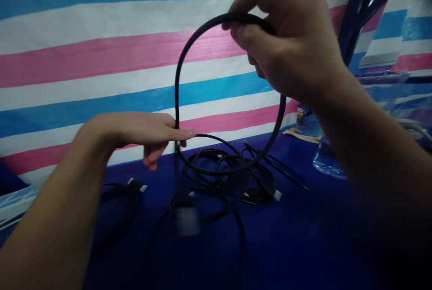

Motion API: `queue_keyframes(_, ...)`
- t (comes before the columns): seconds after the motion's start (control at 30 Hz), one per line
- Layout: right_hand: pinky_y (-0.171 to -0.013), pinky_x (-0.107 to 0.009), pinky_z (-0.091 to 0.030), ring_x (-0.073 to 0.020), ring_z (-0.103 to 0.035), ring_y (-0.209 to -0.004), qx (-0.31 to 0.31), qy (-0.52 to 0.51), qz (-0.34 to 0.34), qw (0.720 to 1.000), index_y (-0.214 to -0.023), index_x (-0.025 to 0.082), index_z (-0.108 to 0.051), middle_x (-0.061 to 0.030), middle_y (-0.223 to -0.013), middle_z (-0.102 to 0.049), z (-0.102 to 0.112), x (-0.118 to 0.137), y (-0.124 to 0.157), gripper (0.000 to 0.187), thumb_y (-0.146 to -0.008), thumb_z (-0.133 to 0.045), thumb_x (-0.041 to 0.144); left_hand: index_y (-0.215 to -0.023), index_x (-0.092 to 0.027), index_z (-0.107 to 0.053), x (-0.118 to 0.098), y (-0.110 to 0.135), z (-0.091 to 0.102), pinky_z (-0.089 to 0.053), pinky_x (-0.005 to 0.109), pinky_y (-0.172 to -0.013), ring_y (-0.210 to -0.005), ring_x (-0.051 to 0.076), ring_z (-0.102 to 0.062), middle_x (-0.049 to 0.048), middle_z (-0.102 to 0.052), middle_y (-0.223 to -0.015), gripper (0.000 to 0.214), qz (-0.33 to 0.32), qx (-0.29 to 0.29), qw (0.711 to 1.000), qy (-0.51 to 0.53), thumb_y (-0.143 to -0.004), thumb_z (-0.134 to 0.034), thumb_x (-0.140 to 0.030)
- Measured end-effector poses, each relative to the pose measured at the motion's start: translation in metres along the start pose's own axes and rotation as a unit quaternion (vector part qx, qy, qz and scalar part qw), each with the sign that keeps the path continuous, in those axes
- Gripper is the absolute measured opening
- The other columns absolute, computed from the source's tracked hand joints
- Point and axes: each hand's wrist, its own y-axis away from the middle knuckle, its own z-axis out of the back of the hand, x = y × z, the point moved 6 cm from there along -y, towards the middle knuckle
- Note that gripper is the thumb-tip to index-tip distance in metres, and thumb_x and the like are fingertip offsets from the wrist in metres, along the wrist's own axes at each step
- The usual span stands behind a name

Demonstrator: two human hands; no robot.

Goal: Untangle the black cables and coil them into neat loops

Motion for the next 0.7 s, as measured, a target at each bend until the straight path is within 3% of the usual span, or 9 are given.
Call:
queue_keyframes(0.13,-0.050,-0.022,-0.035,-0.0037,-0.046,-0.054,-0.046,-0.023,0.070,0.996,-0.109,0.007,-0.059,-0.0030,-0.103,-0.058,0.006,0.011,0.003,0.035,-0.076,-0.048,0.005,-0.081,-0.019,-0.065,-0.020,-0.014,-0.010,-0.051,0.032,-0.060,-0.065,0.024,-0.065,0.0084,-0.068,-0.066,0.040,-0.059,-0.012,0.998,0.005,-0.074,-0.053,-0.056)
queue_keyframes(0.23,-0.052,-0.021,-0.038,-0.0047,-0.051,-0.060,-0.057,-0.057,0.057,0.995,-0.112,0.006,-0.057,-0.0047,-0.118,-0.055,0.009,0.012,0.003,0.041,-0.073,-0.045,0.002,-0.086,-0.017,-0.062,-0.025,-0.018,-0.011,-0.051,0.029,-0.057,-0.069,0.023,-0.066,0.0091,-0.070,-0.075,0.033,-0.076,-0.031,0.995,0.059,-0.074,-0.057,-0.047)
queue_keyframes(0.33,-0.046,-0.021,-0.038,-0.0043,-0.049,-0.055,-0.086,-0.093,0.011,0.992,-0.109,0.009,-0.057,-0.0037,-0.117,-0.055,0.016,0.010,0.001,0.040,-0.072,-0.044,0.003,-0.080,-0.015,-0.059,-0.023,-0.016,-0.003,-0.053,0.028,-0.059,-0.067,0.021,-0.066,0.0108,-0.069,-0.077,0.022,-0.075,-0.069,0.981,0.167,-0.076,-0.055,-0.035)
queue_keyframes(0.4,-0.039,-0.022,-0.036,-0.0051,-0.043,-0.047,-0.083,-0.118,-0.037,0.989,-0.107,0.011,-0.057,-0.0029,-0.099,-0.060,0.017,0.006,-0.001,0.036,-0.074,-0.045,0.006,-0.086,-0.014,-0.058,-0.020,-0.009,0.009,-0.054,0.028,-0.058,-0.061,0.018,-0.064,0.0089,-0.067,-0.074,0.019,-0.076,-0.123,0.963,0.227,-0.077,-0.054,-0.030)
queue_keyframes(0.47,-0.034,-0.023,-0.036,-0.0076,-0.041,-0.041,-0.028,-0.120,-0.084,0.989,-0.106,0.013,-0.057,-0.0001,-0.073,-0.057,0.012,0.001,-0.003,0.031,-0.077,-0.048,0.012,-0.096,-0.015,-0.056,-0.019,0.002,0.023,-0.051,0.027,-0.052,-0.053,0.015,-0.059,0.0034,-0.061,-0.067,0.023,-0.092,-0.193,0.945,0.249,-0.077,-0.055,-0.028)
queue_keyframes(0.53,-0.035,-0.024,-0.039,-0.0109,-0.047,-0.043,0.055,-0.089,-0.116,0.988,-0.100,0.016,-0.059,0.0007,-0.062,-0.052,0.003,-0.005,-0.003,0.022,-0.080,-0.053,0.023,-0.104,-0.017,-0.055,-0.022,0.019,0.038,-0.045,0.023,-0.045,-0.048,0.011,-0.052,-0.0008,-0.052,-0.067,0.028,-0.119,-0.284,0.924,0.228,-0.079,-0.055,-0.029)
queue_keyframes(0.63,-0.047,-0.023,-0.046,-0.0147,-0.059,-0.061,0.168,-0.085,-0.132,0.973,-0.087,0.017,-0.062,-0.0035,-0.075,-0.061,-0.012,-0.015,0.001,0.016,-0.079,-0.060,0.031,-0.100,-0.020,-0.057,-0.033,0.046,0.053,-0.032,0.018,-0.040,-0.046,0.005,-0.042,-0.0022,-0.049,-0.070,0.020,-0.173,-0.419,0.881,0.134,-0.084,-0.049,-0.028)
queue_keyframes(0.7,-0.054,-0.021,-0.047,-0.0137,-0.060,-0.068,0.216,-0.175,-0.144,0.950,-0.089,0.017,-0.063,-0.0039,-0.082,-0.064,-0.020,-0.018,0.004,0.017,-0.079,-0.063,0.030,-0.087,-0.018,-0.058,-0.047,0.064,0.055,-0.028,0.018,-0.044,-0.048,0.004,-0.040,-0.0030,-0.052,-0.068,0.014,-0.220,-0.504,0.835,0.037,-0.086,-0.046,-0.024)
